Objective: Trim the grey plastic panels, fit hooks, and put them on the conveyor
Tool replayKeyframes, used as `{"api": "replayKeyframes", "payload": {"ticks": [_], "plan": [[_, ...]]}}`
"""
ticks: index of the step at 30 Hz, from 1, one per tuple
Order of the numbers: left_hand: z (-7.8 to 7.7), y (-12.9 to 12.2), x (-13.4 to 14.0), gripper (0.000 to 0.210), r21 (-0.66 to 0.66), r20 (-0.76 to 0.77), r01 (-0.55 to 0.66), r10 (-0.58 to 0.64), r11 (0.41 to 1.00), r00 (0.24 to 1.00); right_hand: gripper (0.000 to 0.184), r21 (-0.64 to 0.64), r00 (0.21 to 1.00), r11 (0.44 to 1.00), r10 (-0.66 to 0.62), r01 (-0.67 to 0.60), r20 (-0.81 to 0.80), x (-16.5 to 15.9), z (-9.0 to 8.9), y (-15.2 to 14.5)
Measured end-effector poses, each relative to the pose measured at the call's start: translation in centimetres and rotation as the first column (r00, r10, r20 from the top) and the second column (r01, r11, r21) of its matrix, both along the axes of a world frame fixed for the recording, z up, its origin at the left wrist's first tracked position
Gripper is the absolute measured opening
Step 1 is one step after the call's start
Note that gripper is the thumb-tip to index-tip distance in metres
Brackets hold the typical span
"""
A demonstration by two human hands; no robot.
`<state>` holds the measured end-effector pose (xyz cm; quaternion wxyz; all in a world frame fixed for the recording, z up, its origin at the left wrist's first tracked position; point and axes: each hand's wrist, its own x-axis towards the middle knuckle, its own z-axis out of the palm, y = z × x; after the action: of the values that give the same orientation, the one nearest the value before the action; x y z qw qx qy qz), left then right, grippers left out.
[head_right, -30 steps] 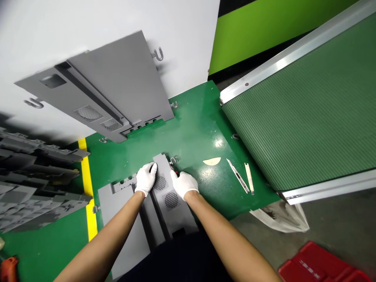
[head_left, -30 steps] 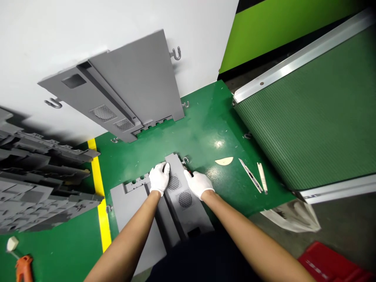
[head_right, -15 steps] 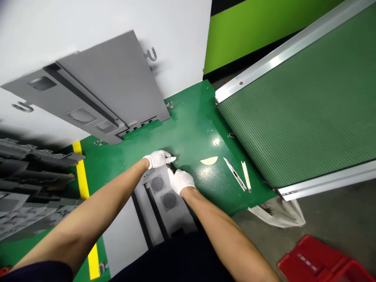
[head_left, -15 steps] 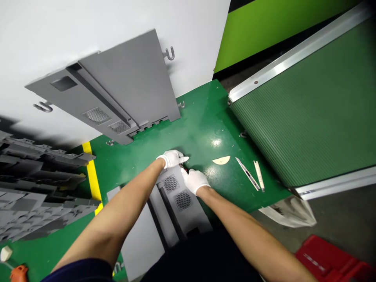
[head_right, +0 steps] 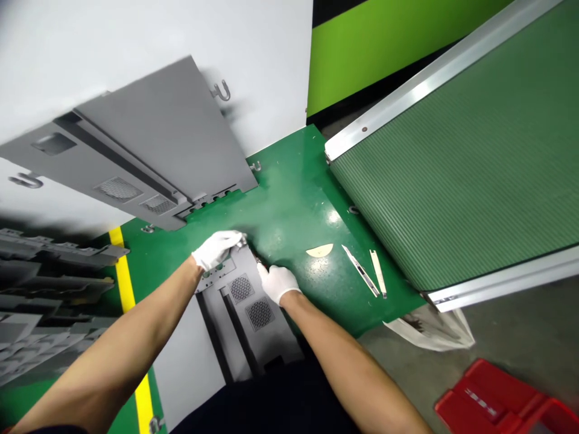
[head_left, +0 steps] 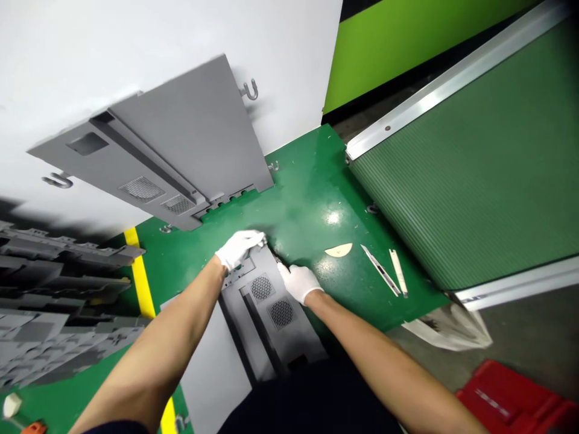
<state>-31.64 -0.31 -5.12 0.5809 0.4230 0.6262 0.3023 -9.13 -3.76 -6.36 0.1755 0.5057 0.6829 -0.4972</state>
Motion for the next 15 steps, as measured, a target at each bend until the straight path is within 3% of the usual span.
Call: {"api": "replayKeyframes", "payload": {"ticks": [2,4,6,7,9,11,13,15], "plan": [[0.6,-1.5,-1.1,0.046,0.06,0.05,-0.287,0.285,0.956,0.957,0.078,-0.004,0.997,0.997,-0.073,0.073,-0.002,0.1,-0.2,0.3],[1.6,-2.5,-1.5,0.047,0.109,0.037,-0.485,0.484,0.868,0.874,0.081,-0.037,0.987,0.986,-0.16,0.16,-0.013,0.3,-0.3,0.5],[3.3,-3.3,-0.9,0.046,0.163,-0.051,-0.546,0.56,0.822,0.827,0.079,-0.056,0.966,0.966,-0.256,0.253,-0.041,0.9,-0.3,0.3],[4.2,-3.8,-0.1,0.045,0.173,-0.107,-0.534,0.555,0.828,0.825,0.077,-0.055,0.95,0.951,-0.306,0.303,-0.061,1.5,-0.3,-0.1],[6.0,-4.9,2.6,0.042,0.125,-0.199,-0.391,0.409,0.912,0.891,0.07,-0.092,0.883,0.887,-0.46,0.452,-0.093,3.6,-0.5,-1.4],[7.0,-6.2,7.1,0.042,-0.022,-0.184,-0.16,0.153,0.987,0.971,0.063,-0.21,0.743,0.739,-0.665,0.64,-0.075,6.7,-0.7,-3.6],[7.2,-7.3,13.2,0.044,-0.185,-0.062,0.071,-0.084,0.98,0.995,0.056,-0.327,0.56,0.528,-0.828,0.784,0.006,10.5,-1.1,-6.4],[6.7,-8.1,20.1,0.045,-0.274,0.095,0.254,-0.236,0.928,0.967,0.05,-0.375,0.41,0.349,-0.907,0.859,0.096,14.3,-1.3,-9.5]]}}
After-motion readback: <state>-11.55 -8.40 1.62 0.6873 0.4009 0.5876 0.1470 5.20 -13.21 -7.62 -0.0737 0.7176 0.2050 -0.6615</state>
